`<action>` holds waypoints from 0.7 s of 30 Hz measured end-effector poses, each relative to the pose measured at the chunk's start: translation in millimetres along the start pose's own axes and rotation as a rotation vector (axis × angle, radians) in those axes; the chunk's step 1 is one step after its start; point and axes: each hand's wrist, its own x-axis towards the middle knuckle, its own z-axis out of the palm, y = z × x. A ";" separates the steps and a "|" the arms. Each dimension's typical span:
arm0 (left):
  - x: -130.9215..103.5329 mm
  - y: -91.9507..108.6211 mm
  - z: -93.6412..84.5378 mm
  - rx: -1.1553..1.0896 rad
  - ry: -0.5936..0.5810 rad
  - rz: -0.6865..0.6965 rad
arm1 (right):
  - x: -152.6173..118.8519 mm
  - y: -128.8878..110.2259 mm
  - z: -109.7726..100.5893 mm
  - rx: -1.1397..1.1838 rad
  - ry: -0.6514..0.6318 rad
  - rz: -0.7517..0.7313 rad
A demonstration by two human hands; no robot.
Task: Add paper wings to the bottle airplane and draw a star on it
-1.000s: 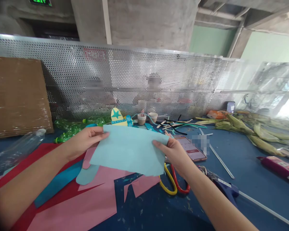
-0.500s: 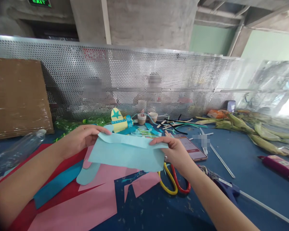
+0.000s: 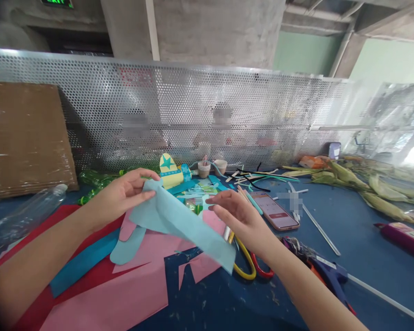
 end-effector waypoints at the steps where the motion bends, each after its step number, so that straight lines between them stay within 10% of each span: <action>1: -2.1 2.6 2.3 -0.034 -0.058 -0.009 | 0.2 0.0 0.4 0.023 -0.039 0.027; 6: -15.3 13.6 21.8 -0.022 -0.227 -0.029 | -5.4 -2.3 10.8 0.168 -0.346 0.192; 21: -9.7 1.3 35.8 -0.149 -0.240 -0.185 | -14.1 16.8 36.7 0.101 -0.315 0.329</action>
